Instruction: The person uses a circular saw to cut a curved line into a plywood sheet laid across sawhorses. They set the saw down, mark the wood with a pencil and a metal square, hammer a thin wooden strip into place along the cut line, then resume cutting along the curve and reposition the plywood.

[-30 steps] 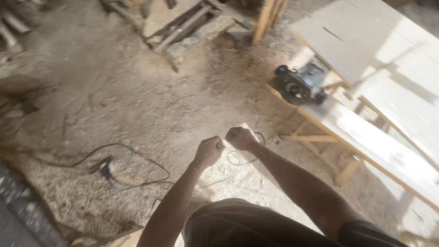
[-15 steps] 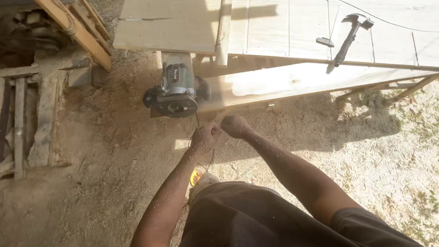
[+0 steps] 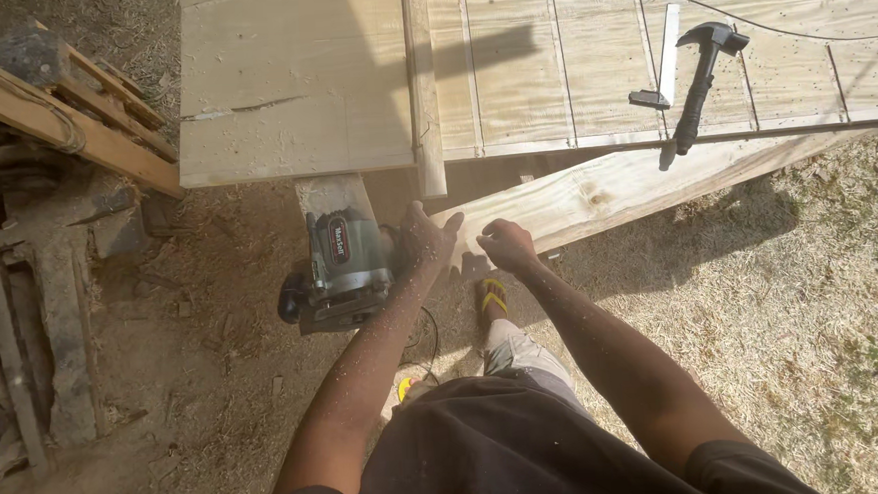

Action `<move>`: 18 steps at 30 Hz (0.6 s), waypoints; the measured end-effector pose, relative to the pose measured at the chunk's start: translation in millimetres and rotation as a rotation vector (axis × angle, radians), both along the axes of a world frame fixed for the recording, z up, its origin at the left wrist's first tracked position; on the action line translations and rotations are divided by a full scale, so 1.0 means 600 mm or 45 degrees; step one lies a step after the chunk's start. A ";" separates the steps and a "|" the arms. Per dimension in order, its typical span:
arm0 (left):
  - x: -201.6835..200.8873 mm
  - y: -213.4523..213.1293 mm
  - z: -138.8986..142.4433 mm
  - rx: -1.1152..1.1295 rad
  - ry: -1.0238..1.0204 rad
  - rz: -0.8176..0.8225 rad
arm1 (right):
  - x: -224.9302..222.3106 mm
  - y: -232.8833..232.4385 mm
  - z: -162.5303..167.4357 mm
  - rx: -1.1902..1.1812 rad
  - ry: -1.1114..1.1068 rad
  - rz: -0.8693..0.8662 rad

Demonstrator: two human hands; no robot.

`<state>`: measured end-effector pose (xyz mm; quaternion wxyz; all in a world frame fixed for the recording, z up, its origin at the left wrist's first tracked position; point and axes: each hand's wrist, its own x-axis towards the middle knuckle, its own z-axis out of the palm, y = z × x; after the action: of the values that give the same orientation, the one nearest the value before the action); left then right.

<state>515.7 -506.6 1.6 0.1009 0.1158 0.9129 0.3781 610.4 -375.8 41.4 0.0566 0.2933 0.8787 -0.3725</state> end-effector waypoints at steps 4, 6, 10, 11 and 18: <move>-0.078 0.088 -0.029 -0.152 -0.002 0.077 | -0.101 0.059 -0.024 0.029 0.062 -0.011; -0.112 0.127 -0.044 -0.228 -0.184 0.140 | -0.151 0.084 -0.024 0.155 0.130 0.082; -0.206 0.190 -0.074 -0.333 -0.278 0.223 | -0.277 0.140 -0.025 0.442 0.137 0.371; -0.222 0.202 -0.081 -0.343 -0.286 0.245 | -0.296 0.149 -0.029 0.528 0.130 0.472; -0.238 0.208 -0.132 -0.325 -0.406 0.304 | -0.337 0.148 -0.101 0.564 -0.035 0.641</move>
<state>372.9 -381.7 -77.5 0.2121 -0.0678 0.9331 0.2822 408.5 -287.3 -18.9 0.0936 0.0772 0.9823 -0.1429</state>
